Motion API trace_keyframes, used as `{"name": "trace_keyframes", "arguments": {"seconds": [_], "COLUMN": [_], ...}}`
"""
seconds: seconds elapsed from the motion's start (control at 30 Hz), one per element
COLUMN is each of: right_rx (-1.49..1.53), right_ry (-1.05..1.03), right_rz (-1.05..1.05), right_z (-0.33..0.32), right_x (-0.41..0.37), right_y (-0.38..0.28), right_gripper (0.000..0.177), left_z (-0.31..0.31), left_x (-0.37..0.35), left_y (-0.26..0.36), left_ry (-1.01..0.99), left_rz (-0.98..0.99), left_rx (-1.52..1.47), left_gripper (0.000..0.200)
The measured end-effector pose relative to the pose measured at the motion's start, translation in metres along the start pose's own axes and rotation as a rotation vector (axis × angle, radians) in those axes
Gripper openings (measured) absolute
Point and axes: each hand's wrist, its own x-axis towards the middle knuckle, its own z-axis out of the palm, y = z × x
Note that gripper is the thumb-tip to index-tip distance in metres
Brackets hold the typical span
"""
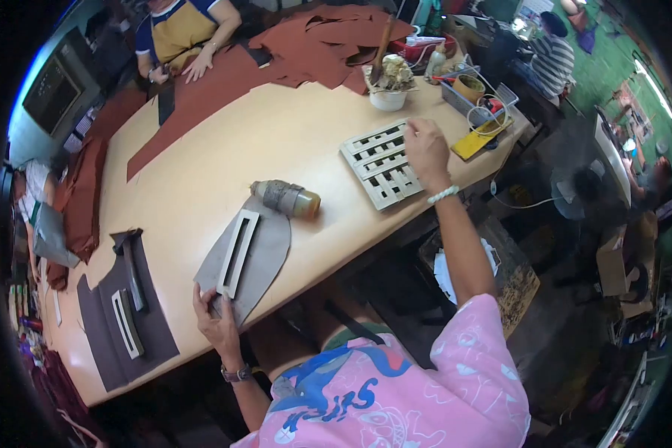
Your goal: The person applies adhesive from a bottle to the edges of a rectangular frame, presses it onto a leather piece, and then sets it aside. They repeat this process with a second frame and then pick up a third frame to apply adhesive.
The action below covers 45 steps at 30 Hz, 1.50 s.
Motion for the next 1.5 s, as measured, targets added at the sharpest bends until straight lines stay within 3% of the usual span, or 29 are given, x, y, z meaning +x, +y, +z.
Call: {"name": "trace_keyframes", "arguments": {"seconds": [0.13,0.2,0.3,0.4,0.63,0.73,1.0,1.5], "right_rx": [0.229,0.13,0.103,0.252,1.279,1.442,1.102,1.036], "right_ry": [-0.279,-0.306,-0.404,-0.403,-0.206,-0.284,-0.356,-0.337], "right_rz": [-0.186,-0.305,-0.256,-0.118,0.348,0.394,0.14,0.128], "right_z": [0.026,0.042,0.064,0.074,0.076,0.072,0.068,0.079], "right_x": [-0.056,-0.082,-0.105,-0.112,-0.102,-0.094,-0.099,-0.1], "right_y": [-0.085,-0.108,-0.124,-0.132,-0.137,-0.135,-0.147,-0.149], "right_gripper": [0.041,0.054,0.063,0.064,0.044,0.038,0.04,0.034], "left_z": [-0.002,-0.001,0.0,-0.001,-0.004,-0.004,-0.005,-0.005], "left_x": [-0.001,0.0,-0.001,0.002,0.002,0.002,0.003,0.003], "left_y": [-0.004,-0.003,-0.008,0.0,0.004,0.004,0.004,0.003], "left_ry": [0.003,0.026,0.05,0.066,0.087,0.084,0.074,0.066], "left_rz": [0.024,0.072,0.131,0.148,0.19,0.183,0.16,0.172], "left_rx": [0.032,0.058,0.11,0.125,0.164,0.175,0.175,0.179], "left_gripper": [0.064,0.069,0.073,0.073,0.073,0.073,0.074,0.074]}}
